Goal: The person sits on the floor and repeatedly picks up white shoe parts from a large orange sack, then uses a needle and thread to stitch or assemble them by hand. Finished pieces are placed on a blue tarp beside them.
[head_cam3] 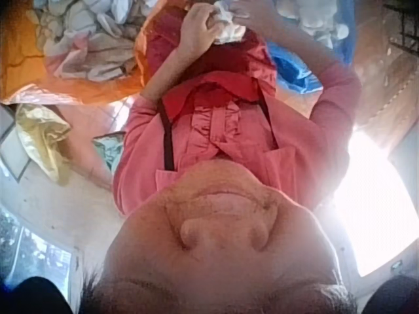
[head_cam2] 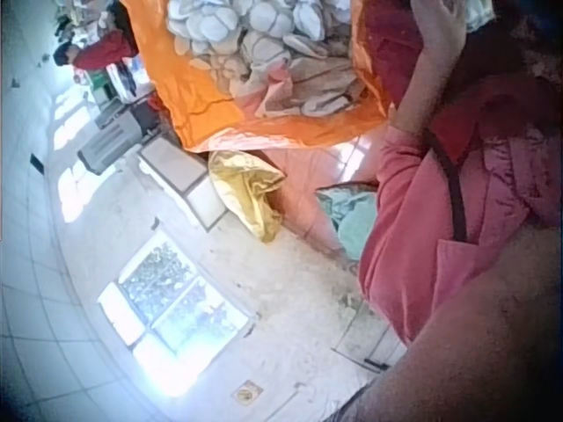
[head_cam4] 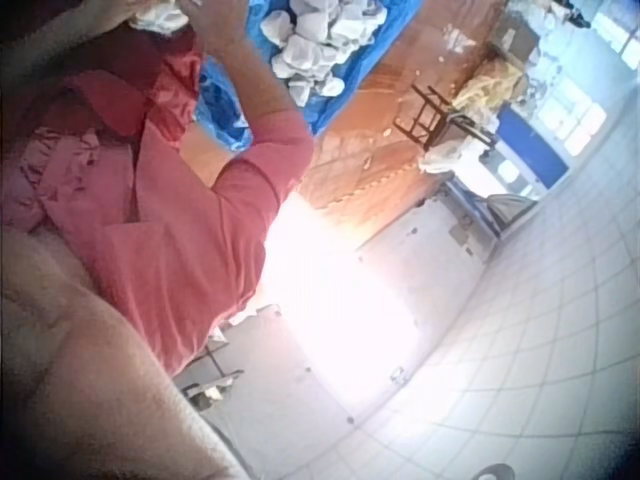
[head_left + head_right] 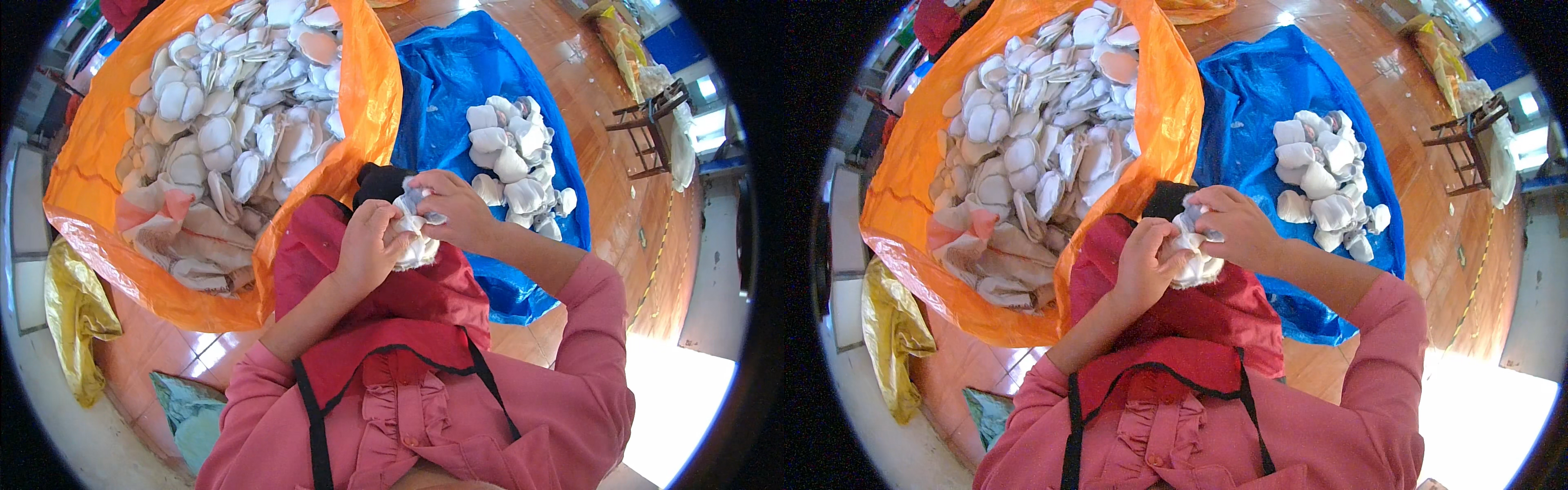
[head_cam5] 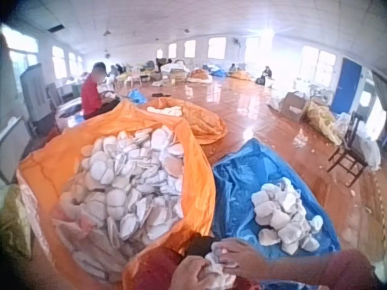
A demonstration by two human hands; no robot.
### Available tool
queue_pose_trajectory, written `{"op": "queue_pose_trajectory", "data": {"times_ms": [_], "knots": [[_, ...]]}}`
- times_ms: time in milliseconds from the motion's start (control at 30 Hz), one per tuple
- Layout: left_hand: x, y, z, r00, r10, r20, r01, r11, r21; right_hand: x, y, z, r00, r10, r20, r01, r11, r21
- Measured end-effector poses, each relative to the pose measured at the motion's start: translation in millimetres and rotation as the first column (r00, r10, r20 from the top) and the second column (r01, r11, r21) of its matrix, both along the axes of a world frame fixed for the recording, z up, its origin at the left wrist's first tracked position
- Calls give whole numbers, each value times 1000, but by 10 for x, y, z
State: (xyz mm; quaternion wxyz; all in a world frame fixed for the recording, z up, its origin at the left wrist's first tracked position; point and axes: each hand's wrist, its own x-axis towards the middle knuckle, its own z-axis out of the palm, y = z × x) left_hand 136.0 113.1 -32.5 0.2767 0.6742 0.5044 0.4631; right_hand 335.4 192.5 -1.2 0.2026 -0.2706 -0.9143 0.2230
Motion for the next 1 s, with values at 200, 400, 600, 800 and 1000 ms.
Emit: {"op": "queue_pose_trajectory", "data": {"times_ms": [200,400,600,800,1000], "knots": [[-82,12,-11,997,-55,-48,54,998,-31,-142,-33,16,999,10,35,-10,1000,-11],[-87,-41,-62,998,-61,-2,60,994,-90,-174,-63,-27,996,75,-40,-72,995,64],[-179,-22,126,974,-195,112,218,941,-258,-108,-91,-84,994,91,-68,-88,995,46],[-312,89,100,954,-232,189,289,876,-386,-213,-73,-21,995,83,-58,-80,996,42],[-413,176,-57,952,-304,-30,295,941,-165,-288,-36,-46,996,70,-49,-72,997,-28]]}}
